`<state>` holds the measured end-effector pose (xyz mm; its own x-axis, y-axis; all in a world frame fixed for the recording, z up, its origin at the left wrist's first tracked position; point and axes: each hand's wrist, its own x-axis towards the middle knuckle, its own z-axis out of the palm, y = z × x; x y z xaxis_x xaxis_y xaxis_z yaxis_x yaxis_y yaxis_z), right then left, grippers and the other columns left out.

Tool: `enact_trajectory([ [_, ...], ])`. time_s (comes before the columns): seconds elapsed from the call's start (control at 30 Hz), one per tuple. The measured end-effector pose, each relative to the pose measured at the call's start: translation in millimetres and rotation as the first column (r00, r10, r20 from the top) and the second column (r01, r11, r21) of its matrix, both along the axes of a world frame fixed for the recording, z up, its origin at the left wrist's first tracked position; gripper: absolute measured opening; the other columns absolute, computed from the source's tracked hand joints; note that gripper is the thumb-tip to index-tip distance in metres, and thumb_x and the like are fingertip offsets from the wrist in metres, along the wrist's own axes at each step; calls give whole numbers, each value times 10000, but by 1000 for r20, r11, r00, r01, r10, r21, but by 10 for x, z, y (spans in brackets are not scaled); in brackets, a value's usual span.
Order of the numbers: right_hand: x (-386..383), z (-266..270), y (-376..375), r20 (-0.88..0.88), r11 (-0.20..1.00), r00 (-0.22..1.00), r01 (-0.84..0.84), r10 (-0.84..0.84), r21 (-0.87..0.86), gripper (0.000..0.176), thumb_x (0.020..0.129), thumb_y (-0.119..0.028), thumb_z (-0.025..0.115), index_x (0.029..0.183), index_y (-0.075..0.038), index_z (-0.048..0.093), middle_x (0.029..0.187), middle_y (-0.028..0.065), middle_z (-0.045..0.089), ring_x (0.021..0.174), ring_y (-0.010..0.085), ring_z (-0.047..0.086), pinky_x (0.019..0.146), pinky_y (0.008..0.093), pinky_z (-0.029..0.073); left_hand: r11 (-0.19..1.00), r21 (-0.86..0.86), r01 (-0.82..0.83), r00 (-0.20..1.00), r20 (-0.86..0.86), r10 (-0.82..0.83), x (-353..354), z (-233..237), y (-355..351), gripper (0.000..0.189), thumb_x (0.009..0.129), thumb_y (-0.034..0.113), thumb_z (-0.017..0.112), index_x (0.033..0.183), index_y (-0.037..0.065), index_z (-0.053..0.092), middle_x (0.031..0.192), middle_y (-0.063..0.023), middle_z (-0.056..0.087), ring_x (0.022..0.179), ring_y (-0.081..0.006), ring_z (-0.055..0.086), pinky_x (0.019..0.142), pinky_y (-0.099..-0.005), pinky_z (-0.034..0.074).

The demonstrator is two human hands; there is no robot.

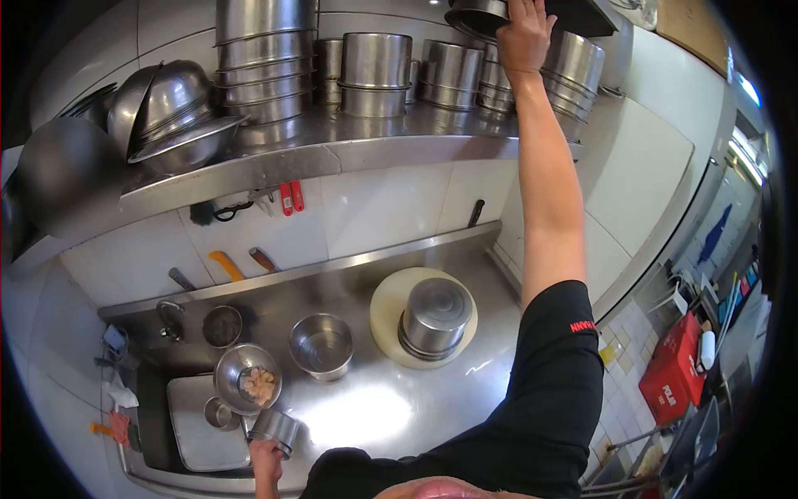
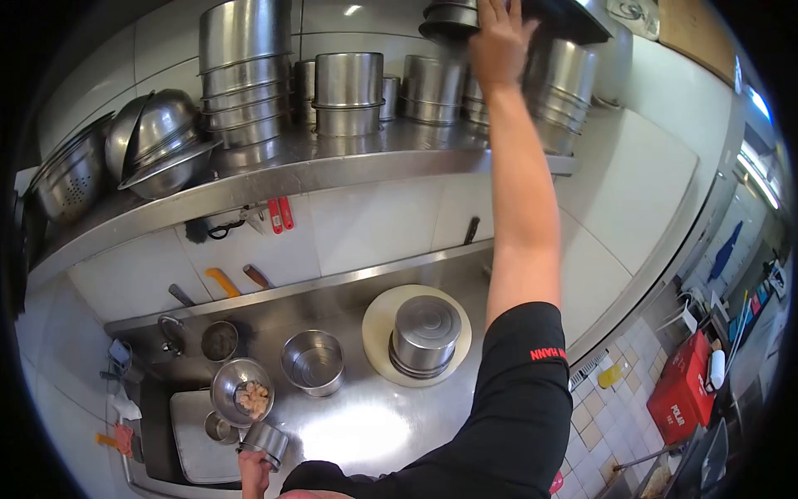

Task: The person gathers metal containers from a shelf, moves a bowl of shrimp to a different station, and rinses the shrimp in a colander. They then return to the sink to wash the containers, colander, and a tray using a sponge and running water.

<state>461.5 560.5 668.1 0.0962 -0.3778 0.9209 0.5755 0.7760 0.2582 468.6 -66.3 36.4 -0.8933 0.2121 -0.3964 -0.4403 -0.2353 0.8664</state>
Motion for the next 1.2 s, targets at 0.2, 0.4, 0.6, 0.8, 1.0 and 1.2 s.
enact_trajectory([
  [0.2,-515,-188,254,468,995,879,66,-92,71,599,772,79,500,1341,-102,538,1490,61,419,1430,380,268,1116,568,308,1000,10,17,1000,9,-17,-61,-103,-35,131,772,-44,594,829,58,535,696,-16,530,521,-121,502,426,-249,369],
  [0.4,-371,-262,-104,622,1000,783,21,-15,-2,524,798,61,509,1294,-98,570,1486,59,415,1415,390,287,1091,486,377,999,-26,-37,998,58,39,-59,-163,-73,209,769,-50,599,895,76,489,730,-21,534,518,-123,503,427,-247,384],
  [0.6,-371,-372,75,620,999,784,-14,36,-41,454,777,49,535,1216,-56,582,1458,175,416,1364,426,350,1053,485,402,997,-57,-46,998,46,48,-140,-125,-159,235,765,-61,601,868,83,446,768,-36,534,585,-127,520,461,-253,405],
  [0.8,-405,-404,85,474,958,862,-41,178,-285,310,749,78,548,1049,1,555,1359,280,419,1235,495,426,1015,514,409,999,23,-30,1000,10,29,-145,-151,-205,235,765,-63,570,962,49,509,814,-43,559,626,-128,539,478,-253,412],
  [1.0,-388,-373,150,552,906,828,151,103,-395,329,784,-15,602,1110,-20,561,1293,242,482,1080,411,568,906,473,499,999,34,-6,999,50,5,-112,-286,-348,311,764,-63,560,1062,27,549,863,-53,590,669,-136,562,506,-252,429],
  [1.2,-138,-597,27,423,849,902,155,88,-506,386,779,-82,586,1160,-136,553,1157,202,529,998,448,603,811,535,517,991,131,-23,999,-34,27,-37,86,-276,342,776,-52,547,1111,19,555,893,-60,621,684,-140,583,512,-250,442],
])
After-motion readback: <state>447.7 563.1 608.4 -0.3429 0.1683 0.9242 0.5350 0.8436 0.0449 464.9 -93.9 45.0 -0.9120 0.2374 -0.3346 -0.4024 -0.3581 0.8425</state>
